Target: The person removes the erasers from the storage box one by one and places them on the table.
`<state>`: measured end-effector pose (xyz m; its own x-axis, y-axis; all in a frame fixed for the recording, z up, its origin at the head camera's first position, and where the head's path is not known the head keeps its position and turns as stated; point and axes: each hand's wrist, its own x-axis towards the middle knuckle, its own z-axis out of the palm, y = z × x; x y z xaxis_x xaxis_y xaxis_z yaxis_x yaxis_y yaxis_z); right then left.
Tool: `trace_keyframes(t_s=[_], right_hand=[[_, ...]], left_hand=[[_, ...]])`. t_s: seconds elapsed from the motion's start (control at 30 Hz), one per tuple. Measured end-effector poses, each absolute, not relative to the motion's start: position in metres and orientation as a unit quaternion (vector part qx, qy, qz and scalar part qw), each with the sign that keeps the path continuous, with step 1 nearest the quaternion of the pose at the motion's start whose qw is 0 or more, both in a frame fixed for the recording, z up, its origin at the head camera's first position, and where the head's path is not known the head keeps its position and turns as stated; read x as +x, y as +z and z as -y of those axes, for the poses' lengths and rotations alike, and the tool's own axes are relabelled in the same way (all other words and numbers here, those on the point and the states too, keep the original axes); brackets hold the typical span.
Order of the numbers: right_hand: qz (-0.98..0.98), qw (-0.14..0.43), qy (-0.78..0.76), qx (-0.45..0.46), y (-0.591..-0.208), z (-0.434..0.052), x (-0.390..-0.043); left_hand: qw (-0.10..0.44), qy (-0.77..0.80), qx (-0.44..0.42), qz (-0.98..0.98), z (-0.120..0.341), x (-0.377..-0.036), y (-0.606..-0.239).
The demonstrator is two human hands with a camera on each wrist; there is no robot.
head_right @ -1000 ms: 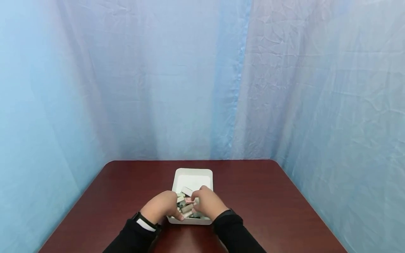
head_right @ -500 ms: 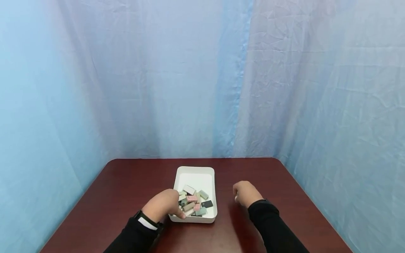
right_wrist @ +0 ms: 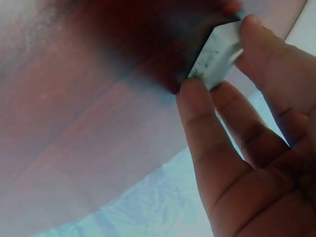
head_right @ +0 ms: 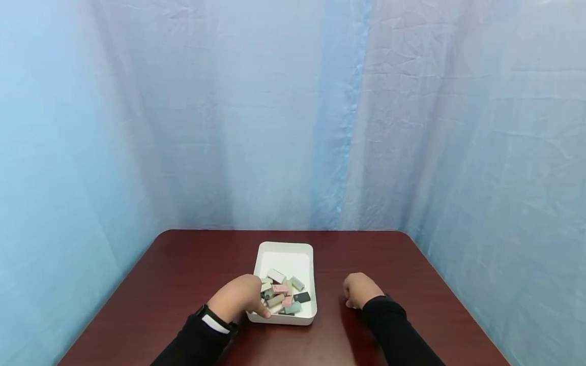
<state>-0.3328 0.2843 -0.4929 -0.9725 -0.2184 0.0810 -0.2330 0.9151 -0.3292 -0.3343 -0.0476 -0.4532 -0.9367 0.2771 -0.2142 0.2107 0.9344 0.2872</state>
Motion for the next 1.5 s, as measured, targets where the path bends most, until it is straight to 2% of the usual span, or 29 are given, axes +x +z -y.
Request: trace_keyframes(t_s=[0.5,0.67,0.8,0.97,1.17,1.3,1.5], right_hand=[[0.990,-0.014,0.086,0.113,-0.470,-0.276,-0.337],[0.986,0.037,0.110,0.118,-0.449,-0.234,-0.337],[0.976,0.032,0.150,0.157,-0.439,-0.190,-0.332],[0.964,-0.012,0.158,0.215,-0.443,-0.160,-0.330],[0.954,-0.034,0.153,0.256,-0.459,-0.148,-0.331],[0.950,-0.034,0.172,0.258,-0.465,-0.146,-0.332],[0.951,0.007,0.172,0.256,-0.468,-0.138,-0.333]], left_hand=[[0.128,0.108,0.125,-0.978,0.038,-0.338,-0.452],[0.143,0.105,0.126,-0.976,0.037,-0.335,-0.450],[0.144,0.098,0.126,-0.977,0.035,-0.334,-0.445],[0.128,0.104,0.143,-0.976,0.037,-0.333,-0.444],[0.137,0.112,0.153,-0.972,0.039,-0.333,-0.444],[0.136,0.114,0.157,-0.971,0.039,-0.333,-0.443],[0.139,0.121,0.158,-0.970,0.039,-0.333,-0.442]])
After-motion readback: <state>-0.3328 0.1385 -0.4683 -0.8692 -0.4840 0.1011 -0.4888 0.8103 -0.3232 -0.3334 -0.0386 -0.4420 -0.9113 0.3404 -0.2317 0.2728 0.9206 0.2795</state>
